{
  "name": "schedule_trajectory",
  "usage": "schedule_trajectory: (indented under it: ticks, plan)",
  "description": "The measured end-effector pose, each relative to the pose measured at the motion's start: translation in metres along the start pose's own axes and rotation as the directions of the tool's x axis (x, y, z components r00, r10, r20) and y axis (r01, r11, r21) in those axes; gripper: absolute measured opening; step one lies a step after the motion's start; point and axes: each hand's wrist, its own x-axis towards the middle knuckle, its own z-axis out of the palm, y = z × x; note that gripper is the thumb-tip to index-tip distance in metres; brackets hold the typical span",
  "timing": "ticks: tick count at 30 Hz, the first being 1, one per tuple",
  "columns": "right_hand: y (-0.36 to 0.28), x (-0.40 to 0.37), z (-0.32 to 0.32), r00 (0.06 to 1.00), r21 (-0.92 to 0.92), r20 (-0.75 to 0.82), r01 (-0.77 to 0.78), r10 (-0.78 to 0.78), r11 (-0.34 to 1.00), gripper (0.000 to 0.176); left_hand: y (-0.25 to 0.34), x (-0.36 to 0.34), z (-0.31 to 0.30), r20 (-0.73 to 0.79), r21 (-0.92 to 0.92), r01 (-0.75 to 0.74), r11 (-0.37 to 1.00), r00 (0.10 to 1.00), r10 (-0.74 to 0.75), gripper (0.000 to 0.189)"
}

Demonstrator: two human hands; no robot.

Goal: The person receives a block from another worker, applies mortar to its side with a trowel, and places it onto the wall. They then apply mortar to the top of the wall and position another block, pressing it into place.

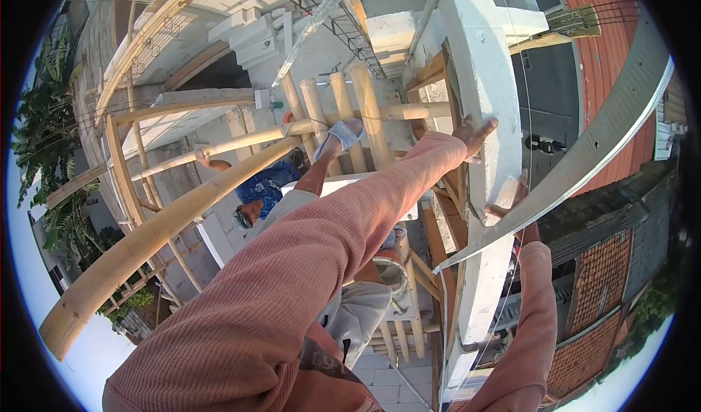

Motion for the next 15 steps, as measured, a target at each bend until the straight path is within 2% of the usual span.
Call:
schedule_trajectory:
  ticks: [1,4,6,7,8,9,10,11,13,14,15]
  plan:
    - [-0.001,-0.001,0.000,1.000,-0.066,-0.009,0.013,-0.013,0.998,0.126,-0.001,0.000,0.000,-0.026,0.048,0.032,0.998,0.999,-0.030,0.105]
    - [-0.007,-0.004,0.002,0.999,-0.211,-0.020,0.028,-0.033,0.977,0.136,0.007,-0.023,-0.035,-0.033,0.160,-0.072,0.984,0.996,0.079,0.098]
    - [-0.001,-0.004,0.008,0.997,-0.240,-0.042,0.047,-0.059,0.970,0.143,0.029,-0.011,-0.077,-0.203,0.035,-0.286,0.957,0.936,0.288,0.090]
    - [0.009,-0.005,0.014,0.995,-0.236,-0.068,0.058,-0.076,0.970,0.149,0.046,0.014,-0.105,-0.328,0.112,-0.417,0.902,0.841,0.429,0.080]
    - [0.004,-0.003,0.011,0.999,-0.164,-0.034,0.008,-0.013,0.986,0.146,0.086,0.009,-0.120,-0.426,0.333,-0.453,0.827,0.710,0.560,0.074]
    - [-0.013,-0.004,0.003,0.999,-0.093,0.007,-0.047,0.048,0.995,0.143,0.116,0.035,-0.141,-0.457,0.424,-0.525,0.738,0.580,0.675,0.070]
    - [-0.027,-0.005,-0.005,0.993,-0.026,0.050,-0.108,0.109,0.994,0.140,0.149,0.069,-0.162,-0.461,0.418,-0.591,0.689,0.516,0.722,0.071]
    - [-0.033,-0.007,-0.009,0.989,-0.017,0.068,-0.129,0.130,0.991,0.138,0.187,0.049,-0.156,-0.431,0.538,-0.558,0.632,0.462,0.775,0.074]
    - [-0.033,-0.008,-0.009,0.993,-0.040,0.047,-0.110,0.112,0.993,0.141,0.243,0.051,-0.156,-0.444,0.524,-0.472,0.709,0.560,0.700,0.061]
    - [-0.034,-0.010,-0.009,0.994,-0.051,0.042,-0.098,0.101,0.994,0.142,0.253,0.077,-0.166,-0.350,0.538,-0.508,0.673,0.591,0.727,0.071]
    - [-0.037,-0.009,-0.009,0.995,-0.050,0.037,-0.096,0.098,0.994,0.141,0.265,0.084,-0.168,-0.306,0.542,-0.513,0.666,0.618,0.724,0.071]
